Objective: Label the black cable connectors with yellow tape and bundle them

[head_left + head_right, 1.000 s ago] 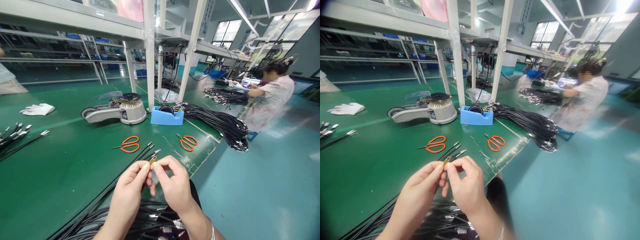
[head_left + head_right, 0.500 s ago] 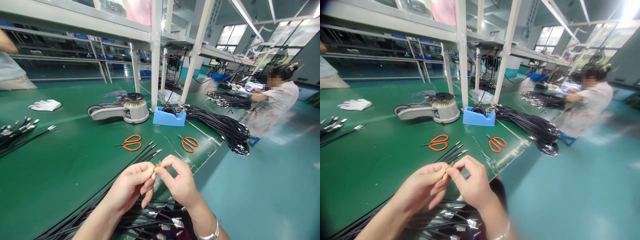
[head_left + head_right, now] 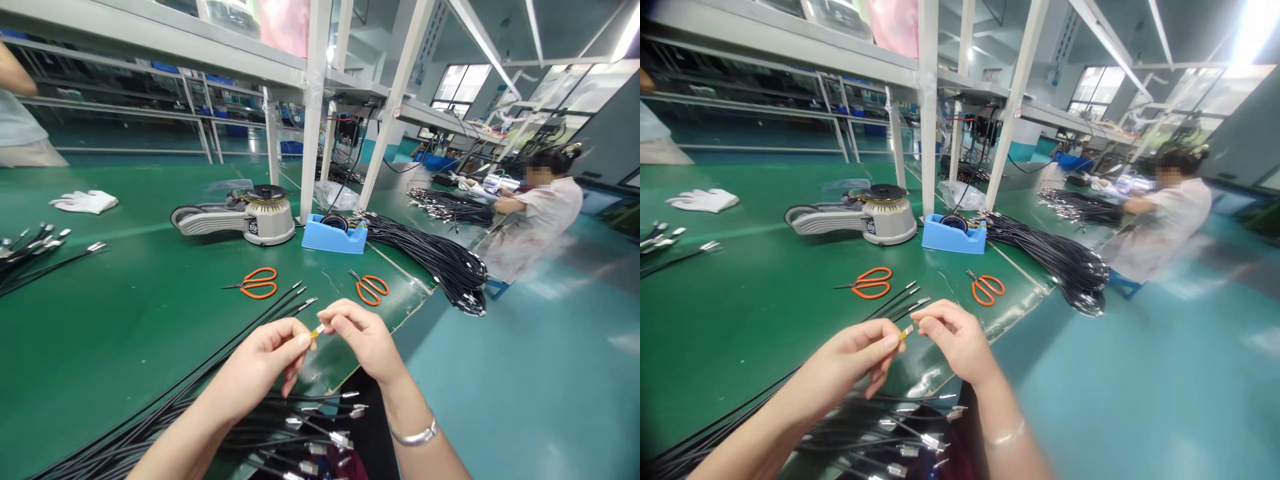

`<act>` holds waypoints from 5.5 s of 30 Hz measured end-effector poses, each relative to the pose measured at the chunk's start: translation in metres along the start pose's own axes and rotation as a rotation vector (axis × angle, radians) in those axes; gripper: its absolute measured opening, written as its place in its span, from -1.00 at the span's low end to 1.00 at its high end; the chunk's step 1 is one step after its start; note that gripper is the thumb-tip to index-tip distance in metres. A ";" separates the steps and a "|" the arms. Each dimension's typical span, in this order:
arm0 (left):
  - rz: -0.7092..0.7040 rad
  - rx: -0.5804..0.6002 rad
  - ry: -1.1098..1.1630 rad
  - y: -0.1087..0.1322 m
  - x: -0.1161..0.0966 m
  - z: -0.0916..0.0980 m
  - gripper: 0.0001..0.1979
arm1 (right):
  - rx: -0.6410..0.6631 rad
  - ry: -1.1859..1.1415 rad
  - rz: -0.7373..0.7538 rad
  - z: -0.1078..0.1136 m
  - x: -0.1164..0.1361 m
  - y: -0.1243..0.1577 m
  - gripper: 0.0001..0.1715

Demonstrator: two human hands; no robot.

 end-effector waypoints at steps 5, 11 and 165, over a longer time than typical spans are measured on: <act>-0.021 -0.160 -0.337 0.001 -0.002 -0.011 -0.69 | -0.072 -0.085 -0.181 0.004 0.007 0.006 -0.88; -0.073 -0.172 -0.476 0.004 -0.006 -0.020 -0.76 | -0.092 -0.003 -0.144 0.000 0.009 0.009 -0.88; -0.894 -0.037 -1.301 0.007 0.028 -0.015 -0.67 | 0.533 -0.194 -0.816 0.034 0.003 -0.006 -0.95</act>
Point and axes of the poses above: each hand's wrist, its own y-axis away from the middle knuckle, its own z-axis out of the back of the hand, x = y × z, the point moved 1 cm from there along -y, towards the middle knuckle, and after that the axes turned 7 degrees about x, right-handed, at the moved point
